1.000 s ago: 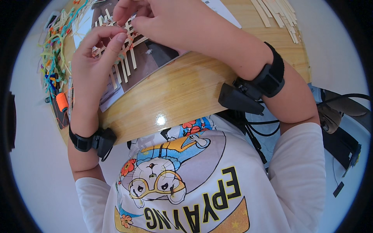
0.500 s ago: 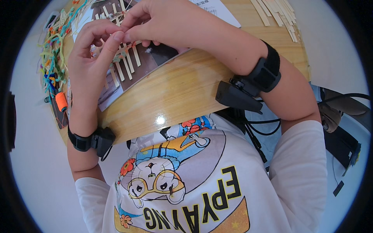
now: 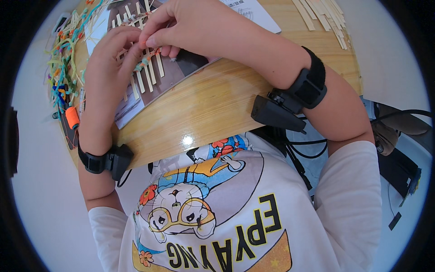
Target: Weaving thin bamboo strips together to create a decorative or functional mat.
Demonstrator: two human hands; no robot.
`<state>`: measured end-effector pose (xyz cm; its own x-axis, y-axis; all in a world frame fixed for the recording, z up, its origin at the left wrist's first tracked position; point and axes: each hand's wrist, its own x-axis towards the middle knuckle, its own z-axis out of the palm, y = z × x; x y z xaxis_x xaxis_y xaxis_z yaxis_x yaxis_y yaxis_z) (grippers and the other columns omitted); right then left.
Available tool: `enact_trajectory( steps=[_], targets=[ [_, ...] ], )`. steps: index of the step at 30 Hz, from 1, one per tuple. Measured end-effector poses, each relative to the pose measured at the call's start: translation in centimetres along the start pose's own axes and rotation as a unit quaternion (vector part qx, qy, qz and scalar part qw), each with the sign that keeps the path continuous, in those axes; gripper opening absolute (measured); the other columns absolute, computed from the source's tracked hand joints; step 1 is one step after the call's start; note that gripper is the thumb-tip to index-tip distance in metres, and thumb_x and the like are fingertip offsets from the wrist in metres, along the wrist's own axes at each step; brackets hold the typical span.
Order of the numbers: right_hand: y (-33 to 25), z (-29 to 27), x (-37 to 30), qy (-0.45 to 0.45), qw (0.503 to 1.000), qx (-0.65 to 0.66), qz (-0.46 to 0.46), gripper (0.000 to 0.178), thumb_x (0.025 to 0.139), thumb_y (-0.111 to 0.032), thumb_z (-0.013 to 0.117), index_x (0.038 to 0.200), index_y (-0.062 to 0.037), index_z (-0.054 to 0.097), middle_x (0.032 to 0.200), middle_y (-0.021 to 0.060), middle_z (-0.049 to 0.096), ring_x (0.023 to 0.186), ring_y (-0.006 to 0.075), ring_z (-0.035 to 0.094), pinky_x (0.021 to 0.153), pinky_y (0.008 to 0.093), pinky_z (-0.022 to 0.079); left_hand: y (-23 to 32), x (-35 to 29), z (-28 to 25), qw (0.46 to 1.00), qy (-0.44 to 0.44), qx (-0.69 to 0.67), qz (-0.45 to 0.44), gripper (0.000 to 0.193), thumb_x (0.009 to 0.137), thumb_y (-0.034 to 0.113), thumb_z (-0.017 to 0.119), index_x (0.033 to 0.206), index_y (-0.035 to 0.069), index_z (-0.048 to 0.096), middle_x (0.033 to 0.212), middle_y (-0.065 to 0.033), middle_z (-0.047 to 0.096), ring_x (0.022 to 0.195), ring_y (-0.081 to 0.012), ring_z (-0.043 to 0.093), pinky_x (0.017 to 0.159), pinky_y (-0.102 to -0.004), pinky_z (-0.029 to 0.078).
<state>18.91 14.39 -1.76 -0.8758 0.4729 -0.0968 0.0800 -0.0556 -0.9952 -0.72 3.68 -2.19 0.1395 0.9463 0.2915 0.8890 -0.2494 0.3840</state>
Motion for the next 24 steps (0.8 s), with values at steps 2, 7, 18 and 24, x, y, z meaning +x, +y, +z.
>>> enact_trajectory(
  steps=[2,7,18,24],
  targets=[
    [-0.1,-0.1,-0.1,-0.002,1.0,-0.013,0.014,0.014,0.099,-0.002,0.062,0.105,0.0053,0.073,0.089,0.0071,0.074,0.074,0.0086,0.064,0.07,0.0227,0.056,0.8,-0.4,0.1,0.998,0.017,-0.011,-0.058,0.015,0.098,0.012,0.067,0.11,0.003,0.068,0.103,-0.006,0.07,0.089,-0.0174,0.065,0.079,-0.0284,0.052],
    [-0.1,0.0,-0.1,0.015,1.0,0.006,0.015,0.01,0.099,0.0,0.061,0.103,0.0062,0.068,0.086,0.0079,0.07,0.074,0.0104,0.065,0.071,0.0237,0.057,1.7,-0.6,0.4,0.991,0.065,-0.058,-0.098,0.012,0.096,0.017,0.067,0.103,0.006,0.069,0.084,-0.0119,0.068,0.076,-0.0284,0.067,0.068,-0.036,0.052],
    [-0.1,0.1,0.1,0.013,1.0,0.021,0.014,0.008,0.099,-0.001,0.063,0.1,0.0057,0.067,0.085,0.0079,0.069,0.072,0.0109,0.066,0.068,0.023,0.057,1.6,-0.5,0.3,0.996,0.076,0.052,0.011,0.015,0.1,0.016,0.065,0.11,0.005,0.068,0.092,-0.0061,0.071,0.081,-0.0174,0.065,0.071,-0.0263,0.049],
    [-0.4,0.1,-0.4,0.02,1.0,-0.014,0.017,0.01,0.099,-0.002,0.063,0.1,0.0055,0.068,0.084,0.0071,0.07,0.072,0.0101,0.065,0.069,0.0234,0.056,1.7,-0.3,0.8,0.994,0.052,-0.071,-0.071,0.015,0.1,0.016,0.066,0.11,0.005,0.068,0.086,-0.0027,0.067,0.072,-0.0101,0.056,0.065,-0.0243,0.044]
  ],
)
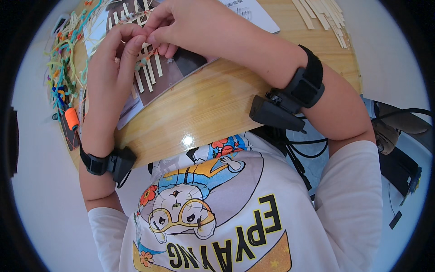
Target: Weaving thin bamboo strips together to create a decorative or functional mat.
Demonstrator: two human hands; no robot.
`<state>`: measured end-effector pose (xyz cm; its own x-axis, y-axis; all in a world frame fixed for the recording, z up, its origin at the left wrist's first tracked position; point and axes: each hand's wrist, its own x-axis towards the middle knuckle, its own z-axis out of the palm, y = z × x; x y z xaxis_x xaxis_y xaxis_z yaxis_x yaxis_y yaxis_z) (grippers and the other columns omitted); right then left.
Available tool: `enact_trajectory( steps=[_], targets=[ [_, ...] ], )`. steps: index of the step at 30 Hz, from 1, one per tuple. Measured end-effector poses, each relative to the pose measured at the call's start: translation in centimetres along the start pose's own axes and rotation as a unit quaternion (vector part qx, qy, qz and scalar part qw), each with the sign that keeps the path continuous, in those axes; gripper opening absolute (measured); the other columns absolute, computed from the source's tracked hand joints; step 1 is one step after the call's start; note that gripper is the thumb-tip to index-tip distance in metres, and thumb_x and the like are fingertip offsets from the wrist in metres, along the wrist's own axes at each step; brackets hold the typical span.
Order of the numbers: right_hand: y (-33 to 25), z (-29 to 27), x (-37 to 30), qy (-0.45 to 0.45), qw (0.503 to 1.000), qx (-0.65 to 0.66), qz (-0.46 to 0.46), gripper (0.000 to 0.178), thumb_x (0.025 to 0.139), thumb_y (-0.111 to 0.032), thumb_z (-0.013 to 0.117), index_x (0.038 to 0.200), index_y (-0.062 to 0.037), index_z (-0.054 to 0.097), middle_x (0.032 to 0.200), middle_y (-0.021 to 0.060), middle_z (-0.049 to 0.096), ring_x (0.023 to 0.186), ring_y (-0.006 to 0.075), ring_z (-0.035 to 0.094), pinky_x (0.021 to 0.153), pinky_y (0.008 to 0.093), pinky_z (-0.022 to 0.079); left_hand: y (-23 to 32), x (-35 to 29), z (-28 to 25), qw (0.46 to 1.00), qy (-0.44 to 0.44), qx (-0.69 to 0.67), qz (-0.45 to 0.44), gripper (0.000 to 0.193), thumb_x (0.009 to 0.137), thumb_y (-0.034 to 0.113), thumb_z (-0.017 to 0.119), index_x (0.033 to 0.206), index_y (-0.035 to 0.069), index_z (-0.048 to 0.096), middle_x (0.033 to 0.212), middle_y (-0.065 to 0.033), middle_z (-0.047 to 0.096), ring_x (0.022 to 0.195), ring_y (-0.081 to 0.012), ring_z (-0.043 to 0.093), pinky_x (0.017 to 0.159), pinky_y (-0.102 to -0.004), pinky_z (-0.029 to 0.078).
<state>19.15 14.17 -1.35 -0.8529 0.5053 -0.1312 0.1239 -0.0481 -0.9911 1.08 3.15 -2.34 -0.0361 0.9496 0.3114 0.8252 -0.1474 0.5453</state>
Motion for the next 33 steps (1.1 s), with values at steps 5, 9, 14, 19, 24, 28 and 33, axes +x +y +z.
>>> enact_trajectory(
  steps=[5,9,14,19,24,28,33],
  targets=[
    [0.1,-0.2,0.2,-0.007,1.0,0.011,0.019,0.009,0.1,-0.001,0.062,0.099,0.0051,0.068,0.085,0.0073,0.07,0.073,0.0101,0.065,0.07,0.0235,0.056,0.2,-0.2,-0.1,0.999,0.011,-0.038,-0.037,0.02,0.099,0.015,0.069,0.115,0.005,0.07,0.086,0.0018,0.063,0.067,-0.004,0.043,0.058,-0.0224,0.035],
    [0.3,-0.2,0.4,-0.014,1.0,0.014,0.012,0.009,0.1,-0.001,0.061,0.099,0.0049,0.068,0.086,0.0076,0.07,0.074,0.0104,0.065,0.071,0.0234,0.056,-0.1,-0.1,-0.4,0.997,-0.01,-0.044,-0.064,0.024,0.09,0.022,0.077,0.109,0.01,0.075,0.081,-0.0033,0.064,0.071,-0.0157,0.061,0.064,-0.0297,0.048],
    [0.4,-0.4,0.4,-0.018,1.0,0.015,0.002,0.008,0.099,0.0,0.061,0.1,0.0051,0.067,0.087,0.0076,0.07,0.074,0.0104,0.065,0.071,0.023,0.057,-0.5,0.0,-0.2,0.999,-0.017,-0.023,-0.025,0.02,0.089,0.021,0.078,0.104,0.008,0.077,0.08,-0.0036,0.063,0.072,-0.0145,0.06,0.065,-0.0293,0.048],
    [0.7,-0.5,0.5,-0.022,1.0,0.021,-0.005,0.008,0.099,0.001,0.061,0.1,0.0051,0.067,0.086,0.0077,0.07,0.074,0.0103,0.066,0.071,0.023,0.057,-0.8,0.0,-0.1,0.997,-0.023,-0.055,-0.042,0.018,0.09,0.018,0.076,0.104,0.006,0.076,0.08,-0.0035,0.061,0.071,-0.0136,0.059,0.065,-0.0278,0.047],
    [0.6,-0.5,0.6,-0.025,0.999,0.033,0.006,0.008,0.099,0.001,0.061,0.1,0.0049,0.068,0.086,0.0077,0.07,0.074,0.0102,0.066,0.071,0.0231,0.057,-0.9,0.1,-0.2,0.995,-0.021,-0.088,-0.034,0.016,0.091,0.014,0.074,0.104,0.004,0.076,0.08,-0.0032,0.059,0.072,-0.0131,0.058,0.065,-0.0272,0.045],
    [0.6,-0.7,0.5,-0.023,0.999,0.021,0.012,0.008,0.099,0.002,0.06,0.1,0.0048,0.068,0.086,0.0076,0.07,0.073,0.0103,0.065,0.071,0.0229,0.057,-0.7,0.0,-0.1,0.999,-0.014,-0.042,-0.02,0.017,0.09,0.015,0.076,0.104,0.005,0.076,0.078,-0.0034,0.058,0.071,-0.0126,0.057,0.064,-0.0272,0.044],
    [0.8,-0.6,0.6,-0.028,0.999,0.019,-0.001,0.005,0.099,0.002,0.061,0.099,0.0043,0.066,0.085,0.0076,0.069,0.073,0.0107,0.065,0.07,0.0231,0.057,-0.4,0.0,0.0,0.999,-0.004,-0.037,-0.026,0.019,0.087,0.017,0.079,0.102,0.005,0.077,0.076,-0.0032,0.057,0.069,-0.0129,0.055,0.063,-0.0272,0.044]
  ],
)
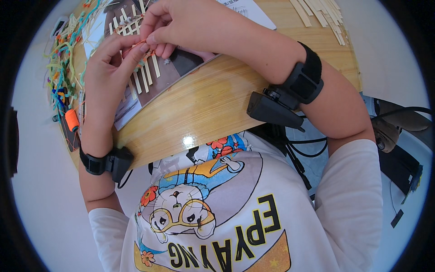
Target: Weaving thin bamboo strips together to create a decorative or functional mat.
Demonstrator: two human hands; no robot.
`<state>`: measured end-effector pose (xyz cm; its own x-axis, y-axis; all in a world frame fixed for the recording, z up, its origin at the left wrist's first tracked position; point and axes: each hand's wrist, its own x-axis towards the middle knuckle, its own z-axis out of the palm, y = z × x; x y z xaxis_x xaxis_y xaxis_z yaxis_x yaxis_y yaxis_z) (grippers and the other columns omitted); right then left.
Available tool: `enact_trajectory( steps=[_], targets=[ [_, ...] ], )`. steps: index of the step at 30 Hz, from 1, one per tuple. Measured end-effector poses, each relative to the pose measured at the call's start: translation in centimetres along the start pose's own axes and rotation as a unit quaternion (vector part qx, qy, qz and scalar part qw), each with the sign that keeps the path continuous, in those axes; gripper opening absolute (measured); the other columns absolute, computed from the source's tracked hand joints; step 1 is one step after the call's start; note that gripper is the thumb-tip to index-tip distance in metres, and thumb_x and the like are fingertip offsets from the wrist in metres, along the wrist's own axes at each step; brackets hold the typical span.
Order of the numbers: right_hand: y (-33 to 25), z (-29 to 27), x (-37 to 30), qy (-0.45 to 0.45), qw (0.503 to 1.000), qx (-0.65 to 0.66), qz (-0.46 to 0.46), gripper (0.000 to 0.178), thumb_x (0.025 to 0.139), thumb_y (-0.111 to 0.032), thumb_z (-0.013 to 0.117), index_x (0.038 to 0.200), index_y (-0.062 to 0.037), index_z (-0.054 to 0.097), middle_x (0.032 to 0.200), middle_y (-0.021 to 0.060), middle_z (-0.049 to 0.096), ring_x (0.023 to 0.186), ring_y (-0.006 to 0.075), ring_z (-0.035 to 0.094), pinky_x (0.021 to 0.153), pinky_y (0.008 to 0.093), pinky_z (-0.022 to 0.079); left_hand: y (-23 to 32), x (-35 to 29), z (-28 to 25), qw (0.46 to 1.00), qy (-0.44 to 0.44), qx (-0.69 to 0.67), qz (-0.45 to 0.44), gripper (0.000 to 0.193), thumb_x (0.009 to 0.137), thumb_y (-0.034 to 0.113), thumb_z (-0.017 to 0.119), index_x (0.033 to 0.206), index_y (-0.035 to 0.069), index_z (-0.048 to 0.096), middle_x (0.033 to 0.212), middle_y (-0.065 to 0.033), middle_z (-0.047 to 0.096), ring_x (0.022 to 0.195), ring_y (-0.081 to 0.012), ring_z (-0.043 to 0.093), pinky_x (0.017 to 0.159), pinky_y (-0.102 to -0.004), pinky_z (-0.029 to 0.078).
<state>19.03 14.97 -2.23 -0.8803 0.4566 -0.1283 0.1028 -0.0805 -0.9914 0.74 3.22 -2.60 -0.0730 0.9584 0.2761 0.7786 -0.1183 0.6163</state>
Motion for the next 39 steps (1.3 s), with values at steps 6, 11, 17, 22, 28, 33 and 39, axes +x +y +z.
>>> enact_trajectory(
  steps=[6,11,17,22,28,33,39],
  targets=[
    [-0.2,0.2,-0.3,0.015,1.0,0.015,-0.018,0.007,0.098,0.002,0.061,0.105,0.0038,0.06,0.085,0.0087,0.067,0.073,0.012,0.065,0.069,0.0241,0.057,0.5,-0.3,0.2,1.0,0.013,0.003,0.0,0.017,0.086,0.015,0.079,0.101,0.006,0.077,0.074,-0.0036,0.055,0.067,-0.0144,0.054,0.062,-0.0277,0.044],
    [-0.1,0.0,-0.4,0.013,1.0,-0.002,-0.01,0.008,0.099,0.002,0.06,0.107,0.0037,0.06,0.086,0.0091,0.068,0.074,0.0122,0.066,0.069,0.0246,0.057,0.8,-0.4,0.6,0.998,0.021,0.046,0.027,0.013,0.086,0.016,0.077,0.097,0.009,0.074,0.073,-0.0032,0.051,0.067,-0.0166,0.054,0.06,-0.0306,0.044],
    [-2.1,0.6,-1.3,0.054,0.998,0.021,0.003,0.01,0.101,-0.003,0.058,0.105,0.0041,0.063,0.085,0.009,0.07,0.068,0.0117,0.065,0.064,0.0236,0.056,0.3,-0.1,0.8,0.999,0.022,0.024,-0.003,0.014,0.088,0.019,0.075,0.096,0.008,0.072,0.072,-0.0025,0.048,0.066,-0.0159,0.05,0.06,-0.0311,0.042],
    [-4.3,-2.3,-1.4,-0.04,0.998,-0.029,-0.032,0.008,0.095,-0.006,0.066,0.1,0.0001,0.069,0.09,0.0102,0.066,0.077,0.0192,0.065,0.07,0.03,0.053,0.0,-0.1,0.7,0.999,0.013,-0.019,-0.041,0.017,0.089,0.021,0.073,0.097,0.006,0.072,0.071,-0.0011,0.046,0.065,-0.0135,0.047,0.06,-0.0291,0.04],
    [1.7,-0.4,0.0,0.12,0.867,-0.361,-0.32,0.009,0.085,-0.006,0.074,0.094,-0.0043,0.071,0.107,0.0125,0.059,0.107,0.0307,0.056,0.094,0.0395,0.046,-0.3,-0.1,0.9,0.997,0.013,-0.047,-0.057,0.019,0.09,0.022,0.074,0.098,0.005,0.072,0.07,-0.0002,0.046,0.065,-0.0115,0.046,0.061,-0.0278,0.04],
    [1.6,-0.4,-0.4,0.111,0.885,-0.362,-0.271,0.011,0.085,-0.009,0.076,0.092,-0.0023,0.069,0.108,0.0131,0.058,0.108,0.0308,0.056,0.095,0.0396,0.046,-0.7,-0.1,0.9,0.993,0.007,-0.08,-0.085,0.022,0.092,0.024,0.075,0.099,0.003,0.073,0.071,0.0018,0.045,0.066,-0.0092,0.045,0.061,-0.0261,0.04],
    [1.4,0.0,0.1,0.112,0.892,-0.343,-0.272,0.014,0.085,-0.011,0.077,0.091,-0.0014,0.069,0.107,0.0134,0.059,0.107,0.0313,0.056,0.095,0.0395,0.046,-0.7,-0.1,0.8,0.991,-0.002,-0.096,-0.095,0.023,0.092,0.024,0.076,0.099,0.002,0.073,0.069,0.0035,0.043,0.064,-0.0074,0.043,0.059,-0.0254,0.038]
  ],
)
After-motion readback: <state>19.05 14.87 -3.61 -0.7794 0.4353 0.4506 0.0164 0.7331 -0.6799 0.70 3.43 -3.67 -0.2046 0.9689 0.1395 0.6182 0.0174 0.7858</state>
